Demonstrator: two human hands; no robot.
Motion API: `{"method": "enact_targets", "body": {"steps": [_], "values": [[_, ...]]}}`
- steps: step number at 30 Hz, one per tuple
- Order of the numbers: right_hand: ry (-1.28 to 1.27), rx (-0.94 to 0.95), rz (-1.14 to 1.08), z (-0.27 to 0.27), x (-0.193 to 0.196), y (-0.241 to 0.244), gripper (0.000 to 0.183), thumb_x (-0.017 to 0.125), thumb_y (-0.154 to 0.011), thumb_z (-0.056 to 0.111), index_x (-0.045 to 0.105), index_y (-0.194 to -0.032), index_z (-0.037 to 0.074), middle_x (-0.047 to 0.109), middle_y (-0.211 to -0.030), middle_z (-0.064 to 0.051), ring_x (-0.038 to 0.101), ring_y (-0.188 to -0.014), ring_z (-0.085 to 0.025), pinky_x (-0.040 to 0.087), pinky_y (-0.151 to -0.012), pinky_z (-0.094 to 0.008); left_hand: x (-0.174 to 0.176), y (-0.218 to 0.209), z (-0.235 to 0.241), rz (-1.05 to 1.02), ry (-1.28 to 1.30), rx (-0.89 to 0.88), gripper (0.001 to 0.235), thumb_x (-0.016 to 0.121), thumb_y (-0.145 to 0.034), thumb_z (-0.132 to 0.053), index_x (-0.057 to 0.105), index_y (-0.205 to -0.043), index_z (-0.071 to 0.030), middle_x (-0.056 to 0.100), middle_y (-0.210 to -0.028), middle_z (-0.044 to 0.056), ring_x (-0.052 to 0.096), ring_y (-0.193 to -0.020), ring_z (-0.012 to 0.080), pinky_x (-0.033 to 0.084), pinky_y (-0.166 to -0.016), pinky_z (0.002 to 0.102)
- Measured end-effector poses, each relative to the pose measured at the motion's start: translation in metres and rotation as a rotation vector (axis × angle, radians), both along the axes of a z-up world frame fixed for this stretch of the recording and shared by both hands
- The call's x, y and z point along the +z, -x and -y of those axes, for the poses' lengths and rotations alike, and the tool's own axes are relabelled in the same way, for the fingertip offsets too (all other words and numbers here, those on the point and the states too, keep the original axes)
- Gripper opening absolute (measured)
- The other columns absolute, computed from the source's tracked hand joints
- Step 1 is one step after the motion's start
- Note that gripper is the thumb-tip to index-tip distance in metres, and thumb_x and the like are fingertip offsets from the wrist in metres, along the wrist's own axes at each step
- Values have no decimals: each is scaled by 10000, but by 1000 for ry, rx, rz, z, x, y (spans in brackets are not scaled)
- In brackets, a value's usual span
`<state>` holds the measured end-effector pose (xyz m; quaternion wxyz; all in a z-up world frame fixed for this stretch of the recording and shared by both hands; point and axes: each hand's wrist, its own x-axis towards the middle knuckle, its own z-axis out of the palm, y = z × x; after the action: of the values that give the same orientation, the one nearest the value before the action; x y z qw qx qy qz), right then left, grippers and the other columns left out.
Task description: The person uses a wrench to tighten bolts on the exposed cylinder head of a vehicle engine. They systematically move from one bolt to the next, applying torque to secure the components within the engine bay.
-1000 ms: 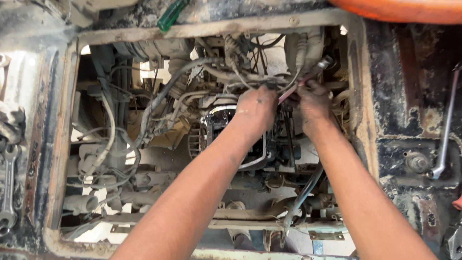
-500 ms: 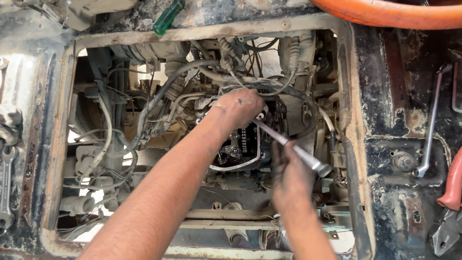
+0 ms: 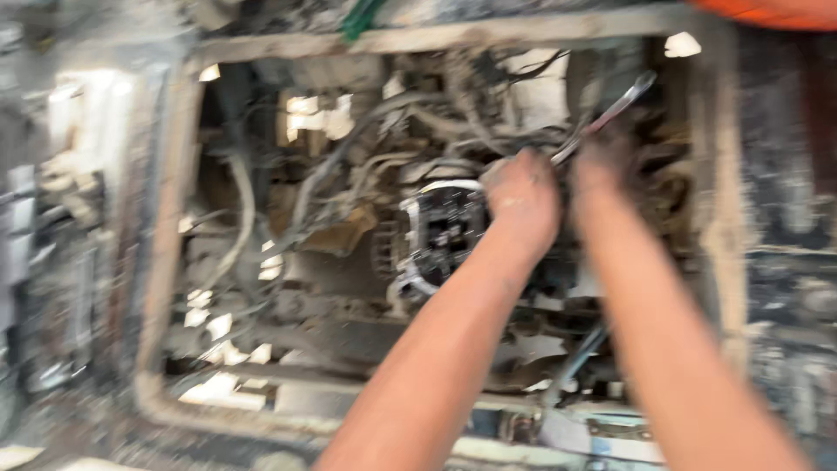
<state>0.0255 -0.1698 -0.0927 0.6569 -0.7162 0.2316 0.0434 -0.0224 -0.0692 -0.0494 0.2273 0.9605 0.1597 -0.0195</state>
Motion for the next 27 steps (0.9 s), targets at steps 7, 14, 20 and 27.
{"method": "enact_targets", "body": {"steps": [7,14,20,27], "values": [[-140,-164,-57,32,33,54,107,696,-980,154,595,-1003,182,669,-1149,7,613,-1093,-145,410,-1010,-430,-4,-10,-5,28,-169,-306,240,555,-902,-147,792,-866,-165,758,-955,88,738,-913,311,588,-741,444],[-779,-567,-485,23,46,150,172,665,-988,164,694,-1090,29,762,-1071,-103,752,-994,-203,630,-921,-268,-19,-12,-37,-6,-332,-712,174,615,-908,-141,789,-912,-150,774,-966,64,761,-922,250,610,-787,365],[-823,-599,-539,68,-41,120,253,503,-1063,202,712,-1094,63,755,-1016,-74,742,-939,-166,623,-865,-272,-46,-10,13,-189,-319,-482,203,587,-921,-238,779,-932,-174,767,-953,63,728,-884,259,558,-715,420],[-239,13,-190,14,-6,-17,189,662,-1057,296,686,-1067,109,530,-804,-10,474,-658,-135,425,-586,-311,-37,4,14,90,-48,94,383,494,-1020,-360,762,-908,-109,727,-855,164,668,-876,348,502,-773,471]]}}
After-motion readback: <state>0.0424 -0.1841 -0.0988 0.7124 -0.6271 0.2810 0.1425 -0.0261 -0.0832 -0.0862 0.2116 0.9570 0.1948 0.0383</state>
